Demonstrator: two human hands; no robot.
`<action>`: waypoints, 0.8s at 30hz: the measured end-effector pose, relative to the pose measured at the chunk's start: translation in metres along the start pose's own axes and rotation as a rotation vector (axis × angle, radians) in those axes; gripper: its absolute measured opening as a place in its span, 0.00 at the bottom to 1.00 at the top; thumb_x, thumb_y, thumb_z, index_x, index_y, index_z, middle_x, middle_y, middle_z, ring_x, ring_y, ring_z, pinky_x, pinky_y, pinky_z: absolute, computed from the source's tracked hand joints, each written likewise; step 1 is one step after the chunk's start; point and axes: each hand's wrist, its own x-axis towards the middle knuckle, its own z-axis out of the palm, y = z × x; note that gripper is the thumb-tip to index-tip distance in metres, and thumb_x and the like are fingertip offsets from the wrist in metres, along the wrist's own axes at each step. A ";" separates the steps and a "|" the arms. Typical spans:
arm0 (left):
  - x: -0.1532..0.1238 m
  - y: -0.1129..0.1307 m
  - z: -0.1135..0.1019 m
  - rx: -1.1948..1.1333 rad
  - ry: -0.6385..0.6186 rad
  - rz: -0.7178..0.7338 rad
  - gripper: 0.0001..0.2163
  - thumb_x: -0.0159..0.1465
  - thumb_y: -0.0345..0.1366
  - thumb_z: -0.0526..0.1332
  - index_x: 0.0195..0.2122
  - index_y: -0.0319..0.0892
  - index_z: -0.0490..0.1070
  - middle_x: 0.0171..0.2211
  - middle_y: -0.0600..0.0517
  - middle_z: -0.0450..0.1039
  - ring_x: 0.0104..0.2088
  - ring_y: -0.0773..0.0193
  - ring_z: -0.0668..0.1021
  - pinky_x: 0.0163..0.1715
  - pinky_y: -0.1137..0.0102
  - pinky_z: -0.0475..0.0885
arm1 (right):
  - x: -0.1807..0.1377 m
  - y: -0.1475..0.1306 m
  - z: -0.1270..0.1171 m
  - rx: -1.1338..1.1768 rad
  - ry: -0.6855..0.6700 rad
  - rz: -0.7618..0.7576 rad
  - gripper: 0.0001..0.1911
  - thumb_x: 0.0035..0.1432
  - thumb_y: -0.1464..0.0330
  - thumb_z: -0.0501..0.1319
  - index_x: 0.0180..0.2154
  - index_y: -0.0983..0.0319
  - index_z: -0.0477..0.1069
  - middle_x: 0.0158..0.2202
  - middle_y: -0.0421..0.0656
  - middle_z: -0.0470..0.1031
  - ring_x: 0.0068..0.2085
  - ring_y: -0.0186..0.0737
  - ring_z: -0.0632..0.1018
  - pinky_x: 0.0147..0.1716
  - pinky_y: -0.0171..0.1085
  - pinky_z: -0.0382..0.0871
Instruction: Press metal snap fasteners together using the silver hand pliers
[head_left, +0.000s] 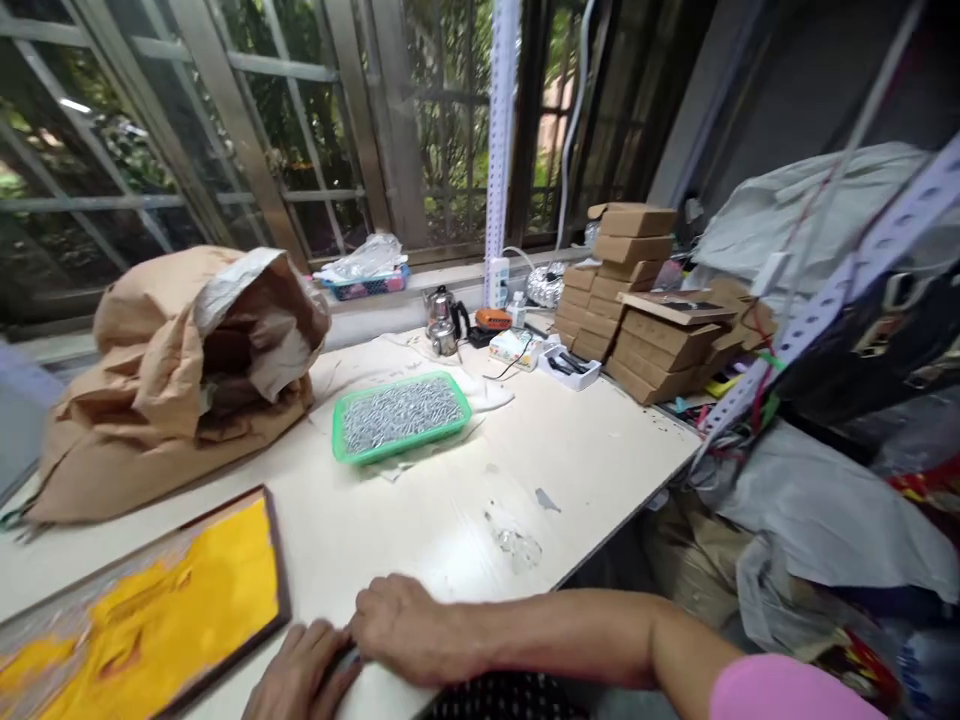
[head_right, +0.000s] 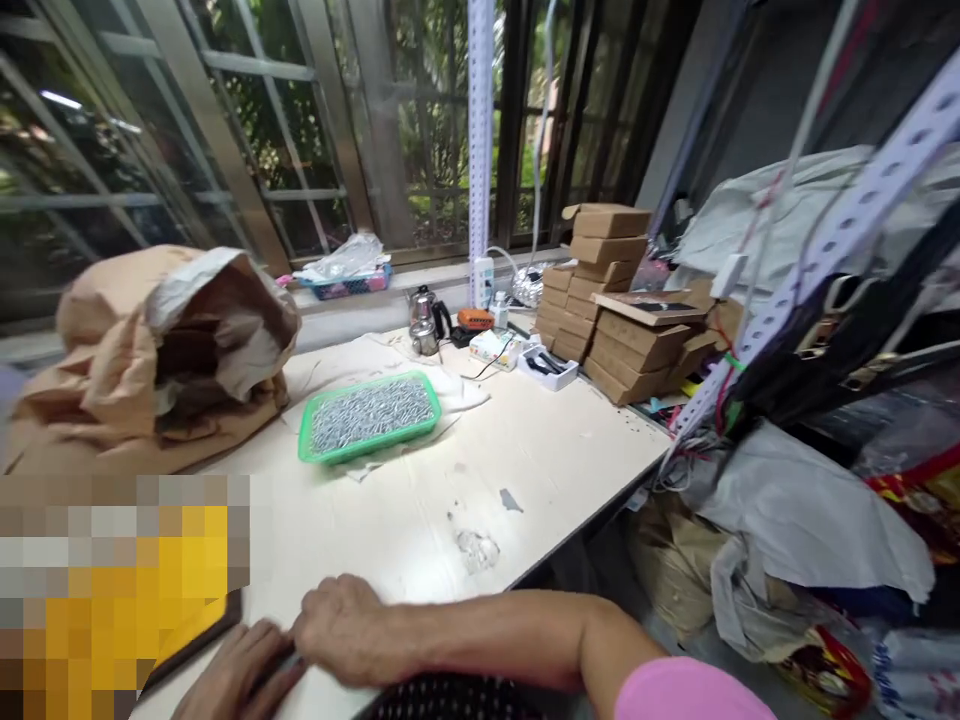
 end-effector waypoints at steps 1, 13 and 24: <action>0.002 0.009 -0.005 -0.006 -0.030 -0.039 0.16 0.67 0.48 0.52 0.32 0.48 0.75 0.29 0.52 0.76 0.32 0.58 0.78 0.40 0.64 0.76 | -0.001 -0.001 -0.001 0.011 -0.029 0.010 0.03 0.56 0.76 0.61 0.35 0.67 0.72 0.34 0.46 0.75 0.35 0.43 0.73 0.31 0.39 0.67; -0.046 0.073 0.029 0.093 0.059 -0.218 0.15 0.69 0.32 0.53 0.57 0.40 0.64 0.62 0.40 0.62 0.65 0.50 0.60 0.61 0.50 0.62 | -0.011 0.037 -0.013 0.151 0.027 0.104 0.09 0.65 0.66 0.58 0.43 0.64 0.73 0.40 0.48 0.73 0.42 0.44 0.71 0.41 0.39 0.60; -0.044 0.093 0.038 0.069 0.104 -0.233 0.17 0.68 0.38 0.57 0.56 0.36 0.66 0.57 0.40 0.67 0.63 0.51 0.63 0.63 0.50 0.58 | 0.042 0.003 -0.026 -0.001 0.042 -0.039 0.08 0.65 0.71 0.58 0.42 0.60 0.75 0.41 0.46 0.74 0.43 0.45 0.70 0.37 0.40 0.56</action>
